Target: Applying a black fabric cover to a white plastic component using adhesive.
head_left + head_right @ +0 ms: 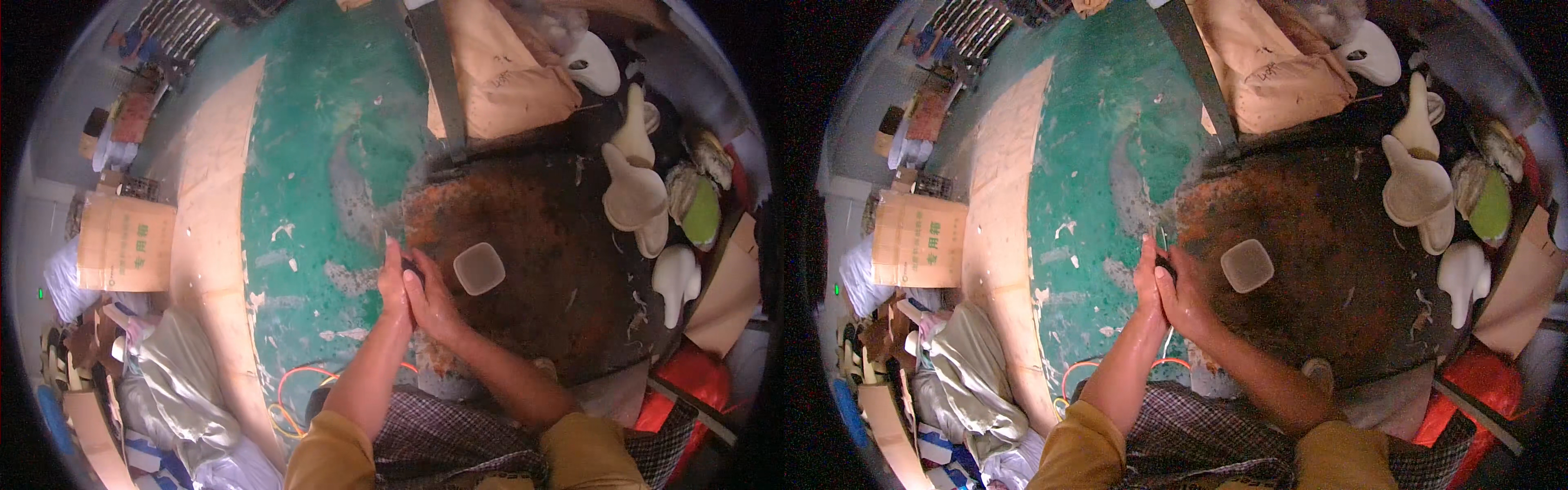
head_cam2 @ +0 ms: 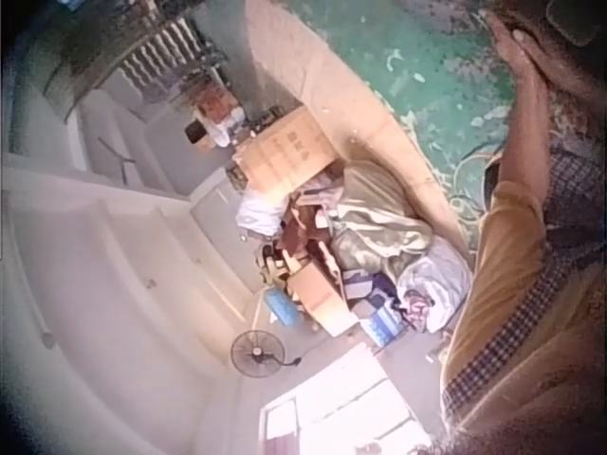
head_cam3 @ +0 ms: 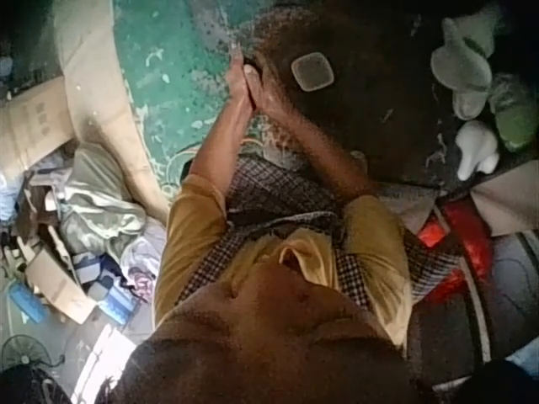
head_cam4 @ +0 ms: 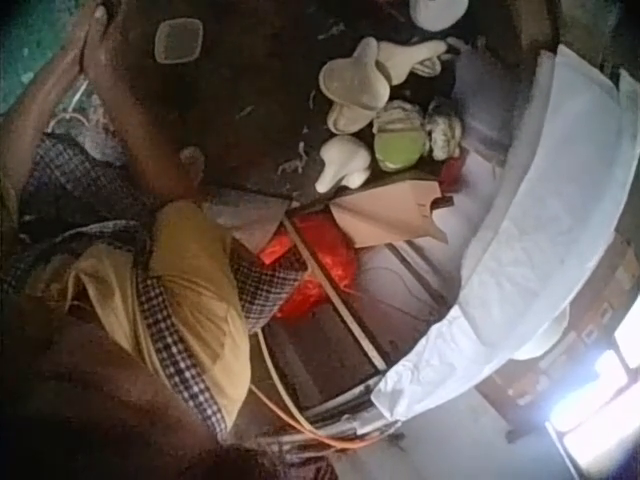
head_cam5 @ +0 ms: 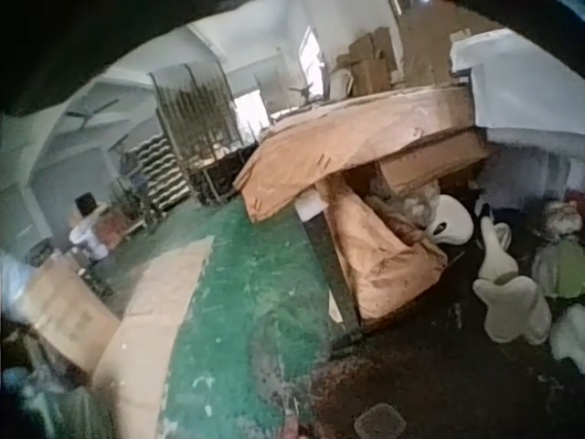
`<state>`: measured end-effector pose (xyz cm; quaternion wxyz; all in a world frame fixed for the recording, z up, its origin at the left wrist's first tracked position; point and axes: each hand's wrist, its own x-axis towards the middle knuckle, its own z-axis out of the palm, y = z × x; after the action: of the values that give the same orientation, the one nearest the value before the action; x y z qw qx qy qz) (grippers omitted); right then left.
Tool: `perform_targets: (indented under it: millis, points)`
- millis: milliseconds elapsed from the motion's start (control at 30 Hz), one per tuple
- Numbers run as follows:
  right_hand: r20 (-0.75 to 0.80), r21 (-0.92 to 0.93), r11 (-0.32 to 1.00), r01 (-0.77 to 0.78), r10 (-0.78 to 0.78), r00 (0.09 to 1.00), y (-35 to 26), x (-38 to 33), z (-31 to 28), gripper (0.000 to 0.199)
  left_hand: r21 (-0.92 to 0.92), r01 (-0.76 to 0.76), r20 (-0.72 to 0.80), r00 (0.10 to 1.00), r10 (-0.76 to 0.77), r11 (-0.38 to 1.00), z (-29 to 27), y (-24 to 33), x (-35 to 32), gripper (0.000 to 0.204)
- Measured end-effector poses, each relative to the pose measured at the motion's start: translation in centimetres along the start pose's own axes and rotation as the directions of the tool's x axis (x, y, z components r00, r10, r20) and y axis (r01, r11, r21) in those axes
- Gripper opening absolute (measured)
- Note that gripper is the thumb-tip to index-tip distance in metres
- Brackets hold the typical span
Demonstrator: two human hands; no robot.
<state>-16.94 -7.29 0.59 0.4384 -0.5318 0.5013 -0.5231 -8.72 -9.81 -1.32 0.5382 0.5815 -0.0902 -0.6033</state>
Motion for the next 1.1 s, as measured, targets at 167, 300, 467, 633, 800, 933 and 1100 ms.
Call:
perform_targets:
  millis: [167, 300, 467, 633, 800, 933, 1100]
  points:
    - [0.033, -0.129, 0.971, -0.200, 0.206, 0.978, 3.7, 4.2, -3.9, 0.039, -0.153, 0.046, 0.314, 0.949, 0.004, 0.987, 3.4, 1.9, -2.3, 0.061]
    - [0.157, 0.311, 0.834, -0.455, 0.427, 0.891, 0.6, 5.6, -7.7, 0.042, -0.253, 0.215, 0.706, 0.708, 0.028, 0.943, 3.4, 3.0, -3.1, 0.074]
    - [-0.007, 0.306, 0.891, -0.335, 0.354, 0.935, -1.8, 4.7, -7.1, 0.042, -0.191, 0.109, 0.715, 0.697, 0.062, 0.976, 4.0, 4.0, -4.2, 0.072]
    - [-0.075, -0.045, 0.980, 0.195, -0.198, 0.977, -3.7, 3.1, -4.9, 0.037, -0.154, -0.032, 0.544, 0.831, 0.112, 0.988, 3.5, 4.7, -4.2, 0.063]
    - [0.253, -0.281, 0.855, 0.437, -0.374, 0.893, -5.1, 2.9, -1.3, 0.025, -0.371, 0.193, 0.652, 0.751, 0.107, 0.908, -0.1, 1.0, -2.8, 0.046]
    - [0.207, -0.372, 0.928, 0.006, 0.076, 0.975, -3.2, 7.2, -1.0, 0.021, -0.056, 0.144, 0.536, 0.839, -0.092, 0.988, 0.1, 0.8, -3.8, 0.055]
    - [0.052, -0.309, 0.948, 0.077, -0.064, 0.997, 2.4, 10.2, -3.8, 0.021, 0.186, 0.004, 0.557, 0.824, -0.109, 0.983, 1.6, 1.5, -5.4, 0.071]
